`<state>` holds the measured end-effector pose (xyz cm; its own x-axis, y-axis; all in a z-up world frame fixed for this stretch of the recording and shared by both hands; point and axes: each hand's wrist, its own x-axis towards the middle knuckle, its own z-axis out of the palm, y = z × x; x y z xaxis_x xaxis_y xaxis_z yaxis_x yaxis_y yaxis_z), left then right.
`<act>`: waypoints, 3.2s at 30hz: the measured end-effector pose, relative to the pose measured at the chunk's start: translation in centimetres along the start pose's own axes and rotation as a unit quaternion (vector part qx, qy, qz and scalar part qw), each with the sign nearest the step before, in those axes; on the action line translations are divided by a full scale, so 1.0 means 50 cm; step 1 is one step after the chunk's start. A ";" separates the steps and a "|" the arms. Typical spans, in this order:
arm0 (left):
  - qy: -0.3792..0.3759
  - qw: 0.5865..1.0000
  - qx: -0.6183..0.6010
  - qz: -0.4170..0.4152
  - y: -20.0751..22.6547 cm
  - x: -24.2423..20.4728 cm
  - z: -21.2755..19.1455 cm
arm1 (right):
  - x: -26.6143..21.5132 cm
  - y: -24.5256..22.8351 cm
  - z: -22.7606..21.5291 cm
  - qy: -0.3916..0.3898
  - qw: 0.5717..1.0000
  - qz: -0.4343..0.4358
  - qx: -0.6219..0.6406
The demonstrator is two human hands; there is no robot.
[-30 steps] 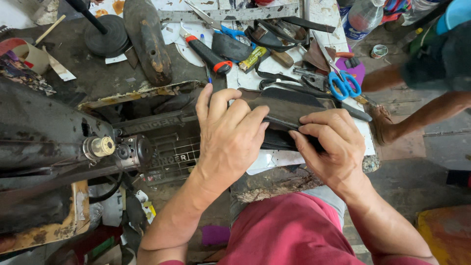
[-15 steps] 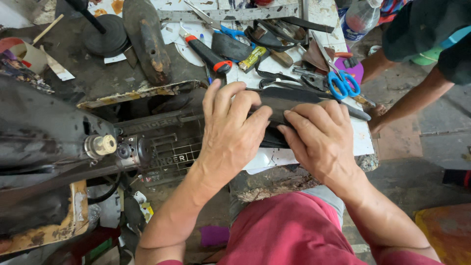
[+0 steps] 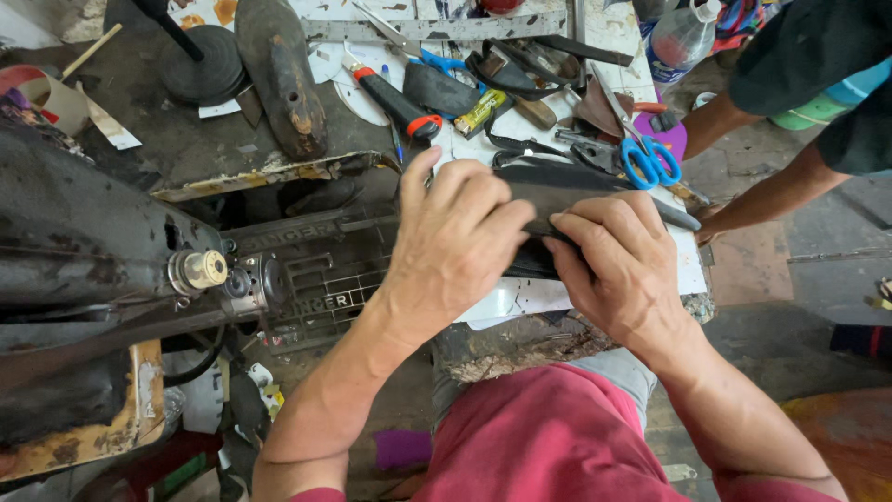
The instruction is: The person manipulates a black zippered pouch, repeatedly opening and closing the zipper and adjusting the leather pull tab. They turn the pouch over and inspect the zipper track and edges throughout the clip.
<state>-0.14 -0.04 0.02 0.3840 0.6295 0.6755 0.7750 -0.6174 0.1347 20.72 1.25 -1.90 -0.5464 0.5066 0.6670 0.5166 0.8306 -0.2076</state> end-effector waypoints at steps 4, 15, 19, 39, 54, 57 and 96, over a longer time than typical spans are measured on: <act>0.016 1.000 -0.010 0.021 0.010 0.010 0.014 | 0.005 0.003 0.002 0.013 0.999 -0.034 0.002; 0.006 1.000 0.006 0.029 0.001 0.022 0.020 | -0.045 0.050 -0.023 0.009 0.999 -0.026 -0.039; 0.016 1.000 -0.003 0.015 0.006 0.026 0.014 | -0.038 0.056 -0.030 0.015 0.999 -0.023 -0.042; 0.104 0.942 -0.279 -0.154 -0.031 -0.085 0.015 | 0.025 -0.018 -0.005 -0.010 0.999 0.033 -0.005; 0.053 0.972 -0.219 -0.075 -0.079 -0.074 -0.042 | 0.076 -0.021 0.061 -0.001 1.000 -0.010 0.005; 0.055 0.973 -0.205 -0.094 -0.070 -0.072 -0.039 | 0.075 -0.020 0.062 -0.006 1.000 -0.005 0.010; -0.035 0.838 -0.473 -0.269 0.009 -0.077 -0.031 | 0.069 0.020 -0.039 -0.124 0.989 -0.015 0.077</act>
<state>-2.07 -3.45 -1.38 0.1607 0.9429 0.2917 0.1128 -0.3111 0.9436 20.64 3.38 1.60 -0.7138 0.5072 0.4830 0.4026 0.8614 -0.3096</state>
